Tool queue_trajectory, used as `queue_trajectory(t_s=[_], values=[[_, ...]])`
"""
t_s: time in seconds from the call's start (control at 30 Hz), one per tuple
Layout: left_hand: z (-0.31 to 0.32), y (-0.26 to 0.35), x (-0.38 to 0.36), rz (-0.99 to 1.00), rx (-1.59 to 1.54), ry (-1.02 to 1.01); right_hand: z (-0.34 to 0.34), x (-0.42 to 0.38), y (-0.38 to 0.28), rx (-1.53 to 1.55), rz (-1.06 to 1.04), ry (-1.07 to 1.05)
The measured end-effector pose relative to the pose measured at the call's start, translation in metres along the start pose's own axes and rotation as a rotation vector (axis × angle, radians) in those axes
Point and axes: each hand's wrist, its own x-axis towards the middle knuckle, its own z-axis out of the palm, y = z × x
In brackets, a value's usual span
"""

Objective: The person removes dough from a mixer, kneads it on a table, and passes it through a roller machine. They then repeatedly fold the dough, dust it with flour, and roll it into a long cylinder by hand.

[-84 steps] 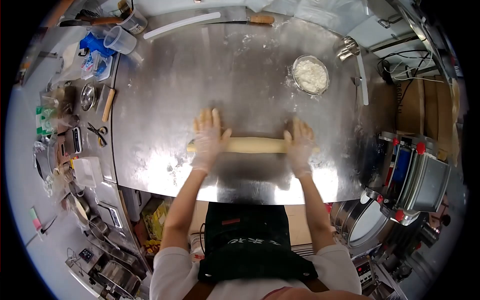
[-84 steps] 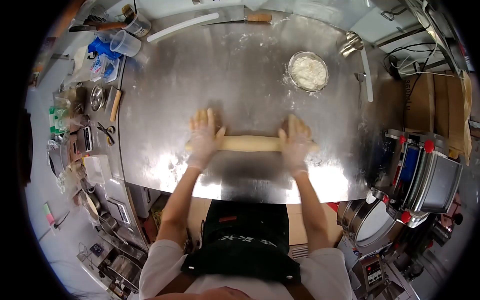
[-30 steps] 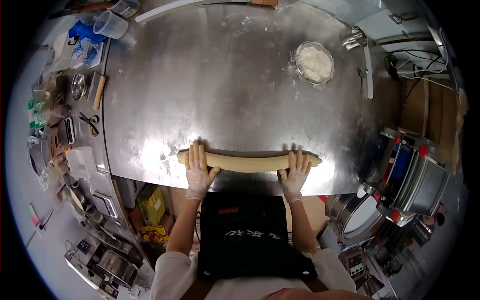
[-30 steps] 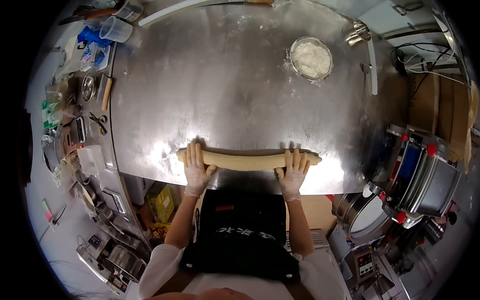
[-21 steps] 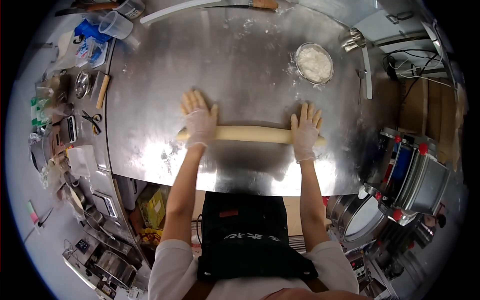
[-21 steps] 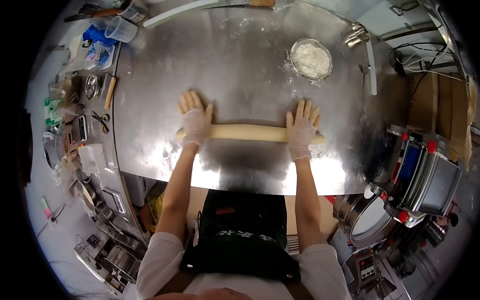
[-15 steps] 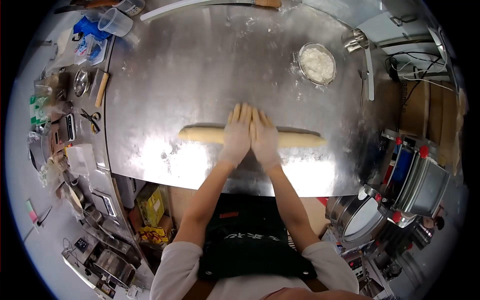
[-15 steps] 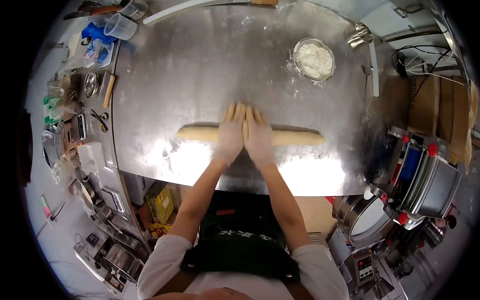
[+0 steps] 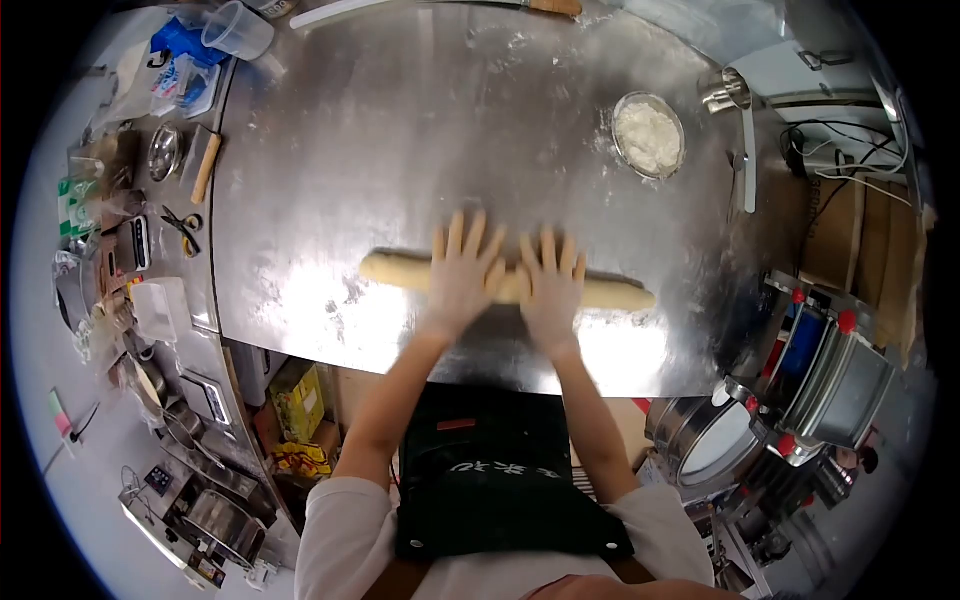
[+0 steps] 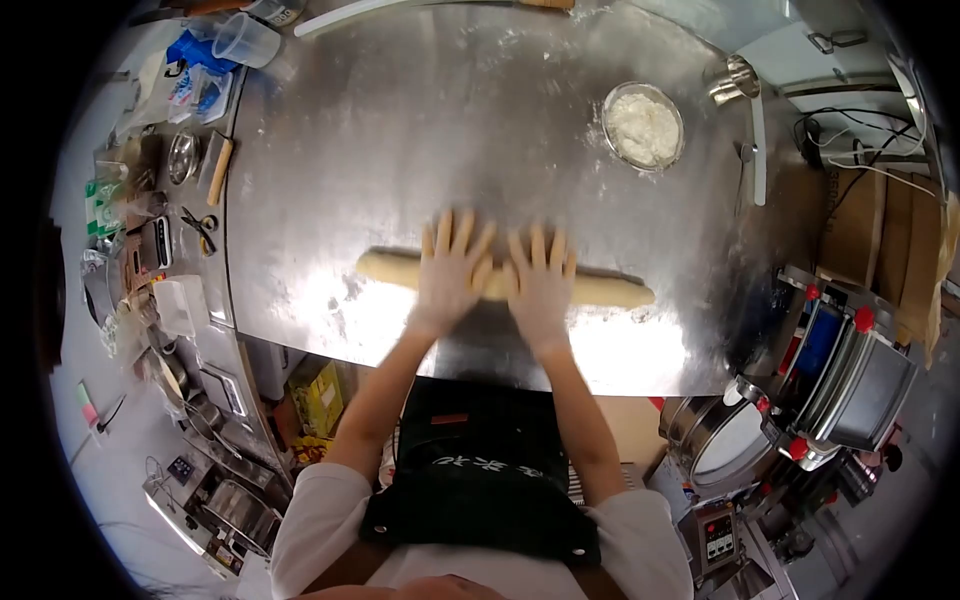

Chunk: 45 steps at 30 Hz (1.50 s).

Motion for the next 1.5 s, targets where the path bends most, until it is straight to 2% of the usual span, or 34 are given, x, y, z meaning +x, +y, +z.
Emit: queue_trajectory(t_s=[0.03,0.1,0.17,0.23,0.27,0.3,0.37,0.47,0.53,0.57,0.63,0.7,0.77,0.83,0.87,0.93,0.97,1.03,1.1,1.17,1.23,1.3,1.37,1.43,1.5], values=[[-0.007,0.004,-0.030,0.052,-0.014,-0.085,0.004,-0.035,0.000,-0.043,-0.018,-0.124],[0.019,0.006,-0.100,0.065,-0.084,-0.038,0.035,-0.107,0.002,0.023,-0.011,-0.025],[0.017,-0.002,-0.089,0.071,-0.076,-0.091,0.044,-0.119,0.011,0.053,-0.037,-0.050],[0.004,-0.010,-0.052,0.034,-0.062,-0.103,0.005,-0.052,0.015,0.034,0.020,-0.108],[0.008,-0.021,-0.030,0.008,-0.060,0.003,0.003,-0.023,0.026,0.032,0.024,0.002],[-0.013,-0.023,-0.003,-0.070,-0.025,0.011,-0.001,0.007,0.033,0.059,0.114,0.088],[0.001,-0.040,0.022,-0.157,0.051,0.165,0.000,0.028,0.048,-0.038,0.169,0.135],[-0.014,-0.021,-0.040,-0.117,0.039,0.016,-0.010,-0.046,0.048,-0.091,0.085,-0.052],[0.016,-0.015,-0.117,-0.086,0.048,-0.026,0.022,-0.121,0.049,-0.067,0.094,0.054],[0.030,-0.018,-0.142,-0.056,0.087,-0.008,0.032,-0.149,0.053,-0.123,0.134,-0.070],[0.025,-0.032,-0.115,-0.043,0.098,-0.023,0.033,-0.136,0.060,-0.029,0.098,0.030],[0.002,-0.041,-0.070,-0.063,0.178,-0.075,0.001,-0.071,0.070,-0.019,0.113,-0.002],[-0.020,-0.050,-0.016,-0.194,0.108,0.045,-0.007,-0.009,0.082,0.039,0.189,0.184],[-0.004,-0.066,0.001,-0.268,0.051,0.205,-0.012,-0.005,0.086,-0.002,0.187,0.152],[-0.002,-0.063,-0.013,-0.248,0.076,0.153,-0.014,-0.001,0.088,-0.022,0.182,0.137],[-0.002,-0.050,-0.067,-0.217,0.176,-0.011,-0.008,-0.060,0.087,-0.054,0.178,0.085],[0.021,-0.047,-0.105,-0.192,0.030,0.110,0.008,-0.096,0.089,-0.016,0.186,0.095],[0.037,-0.044,-0.152,-0.175,0.021,0.100,0.040,-0.149,0.093,-0.049,0.187,0.146],[0.028,-0.057,-0.128,-0.108,-0.050,0.120,0.029,-0.121,0.101,-0.011,0.124,0.150],[0.001,-0.063,-0.073,-0.137,0.049,0.062,-0.001,-0.073,0.104,-0.010,0.109,0.108],[-0.008,-0.076,-0.026,-0.167,-0.081,0.196,-0.017,-0.020,0.108,0.136,0.100,0.214],[-0.009,-0.086,-0.007,-0.124,-0.114,0.166,-0.014,0.001,0.124,0.199,0.046,0.220],[-0.018,-0.092,-0.009,-0.031,-0.074,0.134,-0.022,-0.014,0.139,0.050,-0.101,0.145],[-0.032,-0.085,-0.041,0.112,0.029,0.063,-0.020,-0.028,0.148,-0.025,-0.202,0.114],[-0.023,-0.093,-0.051,0.168,0.156,0.117,-0.013,-0.041,0.154,-0.037,-0.270,0.127]])
